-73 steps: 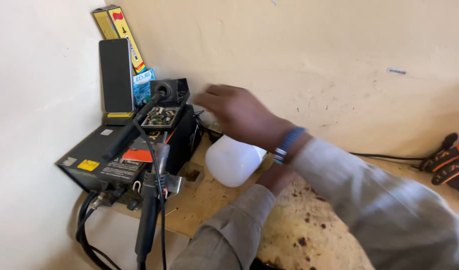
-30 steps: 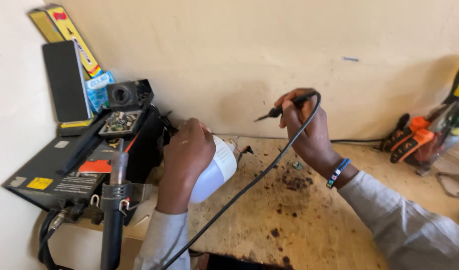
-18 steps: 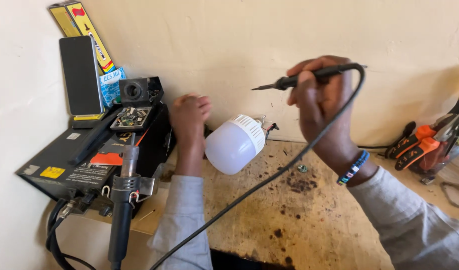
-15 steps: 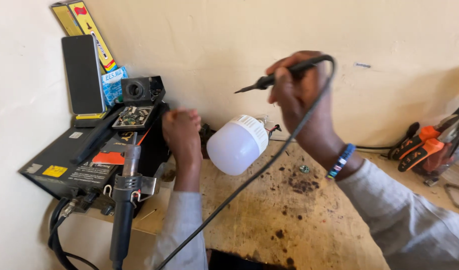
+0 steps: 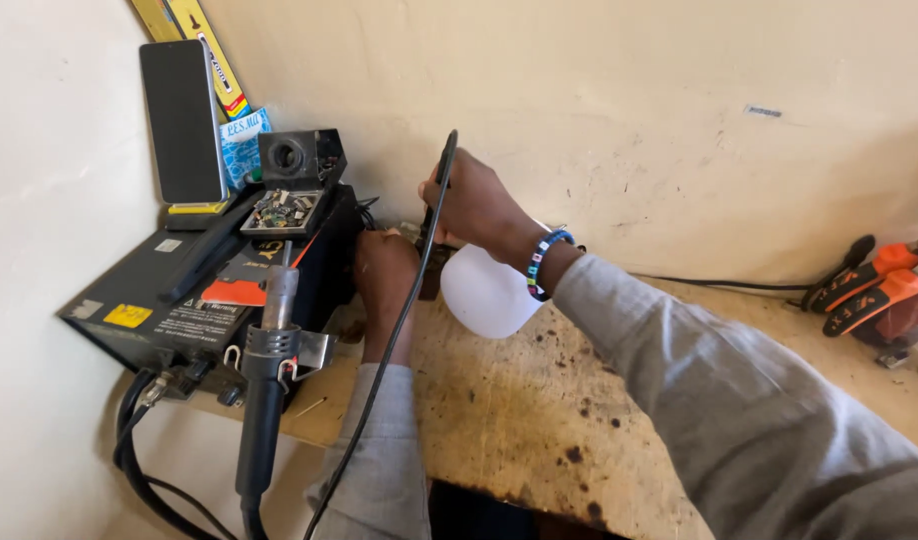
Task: Soldering a small circuit board from an LED light bulb at a repair bench
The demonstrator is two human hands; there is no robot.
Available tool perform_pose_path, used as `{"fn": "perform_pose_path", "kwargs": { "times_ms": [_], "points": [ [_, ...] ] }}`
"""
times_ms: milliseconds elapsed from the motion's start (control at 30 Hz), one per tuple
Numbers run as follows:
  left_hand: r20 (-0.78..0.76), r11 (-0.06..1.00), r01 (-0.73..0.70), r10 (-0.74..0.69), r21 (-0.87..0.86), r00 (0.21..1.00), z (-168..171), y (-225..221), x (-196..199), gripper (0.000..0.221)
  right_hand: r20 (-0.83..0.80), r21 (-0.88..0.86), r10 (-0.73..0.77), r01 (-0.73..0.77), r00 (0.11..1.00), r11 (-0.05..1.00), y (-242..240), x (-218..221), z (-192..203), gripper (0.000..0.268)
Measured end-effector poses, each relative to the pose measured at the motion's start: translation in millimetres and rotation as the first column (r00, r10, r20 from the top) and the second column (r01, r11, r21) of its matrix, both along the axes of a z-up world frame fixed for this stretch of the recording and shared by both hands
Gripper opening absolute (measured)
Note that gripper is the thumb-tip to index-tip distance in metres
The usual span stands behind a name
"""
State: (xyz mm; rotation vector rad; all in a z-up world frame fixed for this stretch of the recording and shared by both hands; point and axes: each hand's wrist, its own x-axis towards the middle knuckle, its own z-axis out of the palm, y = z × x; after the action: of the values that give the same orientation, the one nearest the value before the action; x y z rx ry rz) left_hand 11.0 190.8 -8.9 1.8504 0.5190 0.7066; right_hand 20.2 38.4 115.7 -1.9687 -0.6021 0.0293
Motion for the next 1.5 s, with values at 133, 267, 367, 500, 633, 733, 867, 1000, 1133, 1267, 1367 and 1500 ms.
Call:
{"fn": "perform_pose_path", "kwargs": {
  "times_ms": [133, 267, 367, 500, 633, 733, 867, 1000, 1133, 1267, 1367, 1500],
  "points": [
    [-0.078, 1.0, -0.026, 0.026, 0.004, 0.997, -12, 19, 12, 0.041, -0.153, -0.046, 0.023, -0.03, 0.988, 0.998, 14, 13, -6, 0.008],
    [-0.317, 0.999, -0.003, 0.018, 0.047, 0.948, 37, 0, -16, 0.042, -0.221, -0.011, 0.008, -0.01, 0.975, 1.0, 12, 18, -4, 0.006],
    [-0.492, 0.992, 0.084, -0.03, 0.089, 0.87, 58, -7, -36, 0.045, -0.228, -0.031, -0.004, -0.003, 0.974, 1.0, 13, 14, -3, 0.005],
    [-0.149, 0.997, -0.009, 0.02, 0.075, 0.989, -36, 35, 24, 0.037, -0.1, -0.123, -0.04, 0.027, 0.994, 0.992, 15, 62, -31, 0.006],
    [-0.127, 0.996, 0.008, 0.004, 0.094, 0.992, -22, 27, 9, 0.036, -0.129, -0.091, -0.088, 0.076, 0.988, 0.993, 5, 25, -5, 0.008],
    [-0.016, 0.989, 0.097, -0.096, 0.115, 0.995, -19, 21, -7, 0.041, -0.115, -0.079, -0.033, 0.023, 0.993, 0.997, 3, 34, -15, 0.009],
    [-0.09, 0.912, 0.038, -0.001, 0.409, 0.996, -25, 19, 7, 0.035, 0.068, 0.071, 0.024, -0.029, 0.997, 0.997, -16, 12, 13, 0.011],
    [-0.219, 0.079, 0.204, 0.357, 0.976, 0.908, -50, 26, 34, 0.03, 0.409, 0.272, 0.067, -0.191, 0.91, 0.943, -65, -37, 59, 0.004],
    [-0.069, 0.311, -0.036, 0.319, 0.95, 0.945, -6, -7, 8, 0.029, 0.866, 0.138, -0.08, -0.081, 0.494, 0.987, -139, -63, 73, 0.008],
    [0.371, 0.904, -0.182, 0.028, 0.388, 0.928, 85, -82, -63, 0.007, 0.842, 0.23, -0.204, 0.009, 0.499, 0.973, -200, -62, 38, 0.013],
    [0.378, 0.904, 0.171, -0.328, 0.392, 0.866, 93, -155, -78, 0.006, 0.739, 0.307, -0.263, 0.037, 0.62, 0.951, -229, -51, -2, 0.021],
    [0.084, 0.672, 0.676, -0.725, 0.302, 0.684, 47, -221, -42, 0.009, 0.668, 0.338, -0.381, 0.196, 0.639, 0.92, -247, -61, -32, 0.021]
  ]
}}
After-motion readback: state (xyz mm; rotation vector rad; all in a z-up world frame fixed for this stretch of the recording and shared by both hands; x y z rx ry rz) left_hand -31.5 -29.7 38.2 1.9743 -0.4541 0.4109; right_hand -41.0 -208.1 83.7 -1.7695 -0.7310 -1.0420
